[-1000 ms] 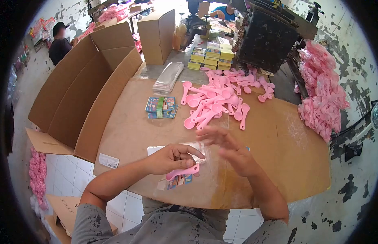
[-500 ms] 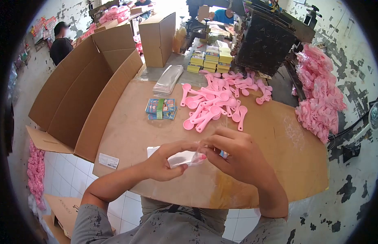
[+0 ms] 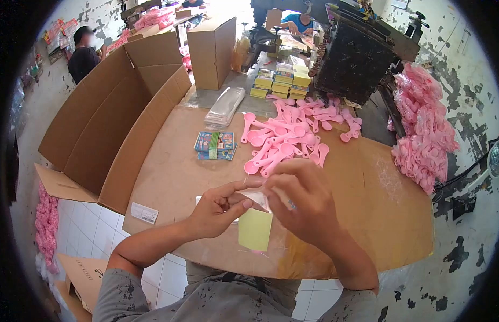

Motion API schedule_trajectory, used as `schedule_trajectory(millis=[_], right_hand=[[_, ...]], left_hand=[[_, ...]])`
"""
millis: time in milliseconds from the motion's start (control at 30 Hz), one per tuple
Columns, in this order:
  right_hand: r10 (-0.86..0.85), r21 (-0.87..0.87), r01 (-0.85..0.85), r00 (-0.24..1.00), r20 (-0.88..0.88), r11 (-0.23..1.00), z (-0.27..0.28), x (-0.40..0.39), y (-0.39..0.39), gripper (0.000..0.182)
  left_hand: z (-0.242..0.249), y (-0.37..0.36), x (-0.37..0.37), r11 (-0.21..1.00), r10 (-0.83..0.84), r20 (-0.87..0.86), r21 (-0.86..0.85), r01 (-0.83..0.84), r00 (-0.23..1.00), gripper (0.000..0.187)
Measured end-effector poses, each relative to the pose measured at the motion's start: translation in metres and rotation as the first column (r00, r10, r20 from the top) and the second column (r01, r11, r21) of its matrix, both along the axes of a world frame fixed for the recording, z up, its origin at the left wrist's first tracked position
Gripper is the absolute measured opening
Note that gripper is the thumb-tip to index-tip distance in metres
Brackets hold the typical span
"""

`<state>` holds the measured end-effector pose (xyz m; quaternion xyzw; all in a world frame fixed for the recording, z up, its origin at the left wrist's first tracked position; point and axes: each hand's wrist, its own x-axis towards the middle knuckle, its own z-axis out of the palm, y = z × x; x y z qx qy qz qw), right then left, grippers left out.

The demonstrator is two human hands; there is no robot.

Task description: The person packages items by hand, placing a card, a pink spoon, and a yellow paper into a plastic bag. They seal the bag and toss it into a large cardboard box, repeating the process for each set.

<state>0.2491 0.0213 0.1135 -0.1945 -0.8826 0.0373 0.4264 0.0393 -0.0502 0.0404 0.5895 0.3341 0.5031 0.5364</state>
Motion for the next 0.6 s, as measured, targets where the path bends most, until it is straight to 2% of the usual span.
schedule_trajectory(millis=[67,167,367,467,533,567,600], right_hand=[[-0.069,0.193,0.035,0.983,0.171,0.980,0.005,-0.004,-0.005,0.026],[-0.135,0.303,0.063,0.965,0.223,0.951,-0.005,-0.009,-0.004,0.029],[-0.257,0.402,0.099,0.897,0.359,0.910,-0.015,-0.013,-0.004,0.024],[-0.197,0.157,0.164,0.956,0.220,0.974,-0.011,-0.008,0.001,0.021],[-0.165,-0.119,0.178,0.980,0.110,0.977,-0.011,0.013,0.011,0.015],[-0.166,-0.254,0.174,0.985,0.054,0.951,-0.010,0.029,0.017,0.013],[-0.076,-0.542,0.046,0.997,-0.033,0.839,-0.004,0.047,0.020,0.008]], left_hand=[[-0.002,-0.001,0.000,0.999,0.020,-0.040,0.035,-0.019,0.999,0.050],[-0.002,-0.004,-0.001,0.993,0.055,-0.143,0.110,-0.039,0.988,0.052],[-0.011,-0.005,0.005,0.963,0.148,-0.328,0.262,-0.060,0.933,0.057],[-0.005,-0.003,0.002,0.980,0.104,-0.351,0.197,-0.036,0.931,0.057],[0.007,-0.003,-0.004,0.995,0.036,-0.374,0.095,-0.001,0.927,0.054],[0.003,-0.002,-0.005,0.997,0.027,-0.304,0.071,-0.006,0.952,0.052],[-0.004,0.000,-0.004,0.999,0.015,-0.230,0.047,-0.004,0.973,0.050]])
